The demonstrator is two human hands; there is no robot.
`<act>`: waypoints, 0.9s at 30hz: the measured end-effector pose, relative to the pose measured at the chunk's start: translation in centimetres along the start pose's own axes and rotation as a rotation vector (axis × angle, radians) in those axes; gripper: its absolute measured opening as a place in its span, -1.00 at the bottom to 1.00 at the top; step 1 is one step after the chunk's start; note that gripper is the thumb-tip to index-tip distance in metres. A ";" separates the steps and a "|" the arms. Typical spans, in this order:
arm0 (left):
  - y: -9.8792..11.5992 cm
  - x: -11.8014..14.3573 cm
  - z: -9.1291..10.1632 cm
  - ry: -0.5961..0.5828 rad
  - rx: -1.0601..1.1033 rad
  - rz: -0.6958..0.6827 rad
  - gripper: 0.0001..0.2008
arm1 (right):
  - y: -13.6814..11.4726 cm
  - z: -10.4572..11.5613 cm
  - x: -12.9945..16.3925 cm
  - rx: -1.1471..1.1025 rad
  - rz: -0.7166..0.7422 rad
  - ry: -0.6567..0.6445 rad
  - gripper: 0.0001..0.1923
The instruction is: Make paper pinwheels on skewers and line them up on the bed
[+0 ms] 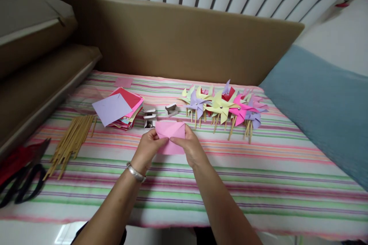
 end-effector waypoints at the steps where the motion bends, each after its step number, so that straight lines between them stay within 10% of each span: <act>1: -0.1 0.0 -0.1 -0.020 0.024 0.004 -0.72 | 0.1 0.0 0.0 -0.031 0.010 0.011 -0.44; 27: -1.0 -0.4 0.9 -0.002 -0.046 -0.013 -0.78 | 0.9 0.0 -0.1 -0.030 0.093 0.053 -0.55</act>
Point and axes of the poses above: each hand's wrist, its own x-axis away from the middle knuckle, its own z-axis out of the back of the hand, y = z × x, the point moved 5 cm from there along -x, towards the middle knuckle, and after that the axes turned 11 degrees about -y, right-handed, at the moved point
